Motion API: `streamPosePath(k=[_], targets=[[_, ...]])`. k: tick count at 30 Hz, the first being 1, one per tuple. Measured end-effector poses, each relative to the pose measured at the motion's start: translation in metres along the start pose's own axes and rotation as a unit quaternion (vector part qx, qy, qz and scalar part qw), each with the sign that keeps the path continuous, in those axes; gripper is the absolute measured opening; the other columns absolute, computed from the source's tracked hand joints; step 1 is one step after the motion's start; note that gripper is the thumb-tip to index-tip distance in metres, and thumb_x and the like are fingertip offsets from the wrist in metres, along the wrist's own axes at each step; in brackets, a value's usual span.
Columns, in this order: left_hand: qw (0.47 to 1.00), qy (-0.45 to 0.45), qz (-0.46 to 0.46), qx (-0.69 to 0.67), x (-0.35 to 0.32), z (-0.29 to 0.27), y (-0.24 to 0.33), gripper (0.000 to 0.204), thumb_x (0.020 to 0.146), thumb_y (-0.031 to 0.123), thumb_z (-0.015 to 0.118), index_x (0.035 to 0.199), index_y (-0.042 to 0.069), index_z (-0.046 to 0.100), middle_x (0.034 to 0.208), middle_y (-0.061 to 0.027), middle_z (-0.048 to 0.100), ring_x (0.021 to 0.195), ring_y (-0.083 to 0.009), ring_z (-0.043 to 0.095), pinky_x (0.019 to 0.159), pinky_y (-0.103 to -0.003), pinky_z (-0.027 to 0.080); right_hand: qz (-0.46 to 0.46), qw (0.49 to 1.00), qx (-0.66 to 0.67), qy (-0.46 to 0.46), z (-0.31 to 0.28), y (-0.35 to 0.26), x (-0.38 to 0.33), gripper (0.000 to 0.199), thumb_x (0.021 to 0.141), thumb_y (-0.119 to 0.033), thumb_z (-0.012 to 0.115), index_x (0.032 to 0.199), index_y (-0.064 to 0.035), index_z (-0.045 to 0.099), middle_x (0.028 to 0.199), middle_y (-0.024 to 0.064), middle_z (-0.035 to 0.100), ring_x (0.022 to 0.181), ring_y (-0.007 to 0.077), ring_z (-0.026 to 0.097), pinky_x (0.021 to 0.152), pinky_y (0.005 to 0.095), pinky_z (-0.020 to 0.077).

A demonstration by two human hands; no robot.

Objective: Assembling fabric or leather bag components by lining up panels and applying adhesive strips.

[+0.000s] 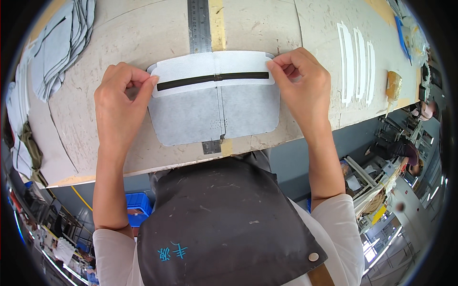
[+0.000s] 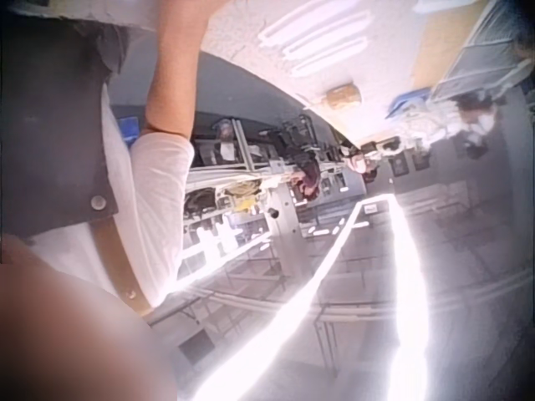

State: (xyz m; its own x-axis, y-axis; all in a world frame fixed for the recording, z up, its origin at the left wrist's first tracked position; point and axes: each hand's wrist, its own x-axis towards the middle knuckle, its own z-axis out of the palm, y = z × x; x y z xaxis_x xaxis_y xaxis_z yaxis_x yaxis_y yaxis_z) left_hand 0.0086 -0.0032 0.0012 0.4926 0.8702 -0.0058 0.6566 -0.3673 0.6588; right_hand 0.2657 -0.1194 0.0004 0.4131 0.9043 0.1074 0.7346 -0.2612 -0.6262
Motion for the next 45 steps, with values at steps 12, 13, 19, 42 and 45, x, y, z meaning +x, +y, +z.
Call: streamPosePath(k=[12,13,19,42,45], targets=[[0.999,0.004,0.032,0.001,0.000,0.000,-0.002,0.012,0.083,0.002,0.073,0.083,0.000,0.062,0.078,-0.0042,0.057,0.069,-0.0106,0.053,0.065,-0.024,0.045,-0.224,0.973,-0.060,0.011,-0.011,0.018,-0.026,0.030,0.069,0.010,0.068,0.097,-0.0005,0.071,0.108,0.0079,0.067,0.088,0.0263,0.063,0.073,0.0326,0.0556],[0.999,0.003,0.034,0.000,0.000,0.000,-0.001,0.012,0.083,0.002,0.073,0.083,0.000,0.062,0.078,-0.0042,0.057,0.069,-0.0106,0.053,0.065,-0.024,0.045,-0.224,0.973,-0.060,0.011,-0.011,0.020,-0.029,0.030,0.069,0.010,0.068,0.097,-0.0005,0.071,0.108,0.0079,0.067,0.088,0.0263,0.063,0.073,0.0326,0.0556],[1.000,-0.002,0.017,-0.008,0.000,0.000,0.000,0.011,0.084,0.002,0.073,0.083,0.000,0.062,0.079,-0.0045,0.057,0.069,-0.0106,0.054,0.065,-0.024,0.046,-0.249,0.959,-0.134,-0.030,-0.010,0.021,-0.037,0.042,0.067,0.013,0.064,0.107,0.0015,0.071,0.120,0.0075,0.066,0.099,0.0276,0.061,0.081,0.0335,0.0543],[0.952,0.067,0.268,0.134,-0.036,0.003,-0.020,0.029,0.069,0.002,0.077,0.098,0.006,0.073,0.111,-0.0017,0.071,0.091,-0.0243,0.057,0.070,-0.032,0.045,-0.322,0.905,-0.270,-0.061,-0.013,0.018,-0.041,0.038,0.069,0.001,0.062,0.106,0.0111,0.066,0.129,0.0153,0.062,0.107,0.0265,0.060,0.087,0.0353,0.0498],[0.945,0.053,0.272,0.174,-0.037,-0.002,-0.018,0.030,0.070,0.005,0.076,0.100,0.007,0.073,0.113,0.0011,0.070,0.091,-0.0237,0.056,0.073,-0.033,0.044,-0.321,0.901,-0.283,-0.074,-0.016,0.014,-0.041,0.039,0.069,0.001,0.061,0.107,0.0115,0.065,0.129,0.0159,0.062,0.108,0.0272,0.060,0.089,0.0372,0.0490]])
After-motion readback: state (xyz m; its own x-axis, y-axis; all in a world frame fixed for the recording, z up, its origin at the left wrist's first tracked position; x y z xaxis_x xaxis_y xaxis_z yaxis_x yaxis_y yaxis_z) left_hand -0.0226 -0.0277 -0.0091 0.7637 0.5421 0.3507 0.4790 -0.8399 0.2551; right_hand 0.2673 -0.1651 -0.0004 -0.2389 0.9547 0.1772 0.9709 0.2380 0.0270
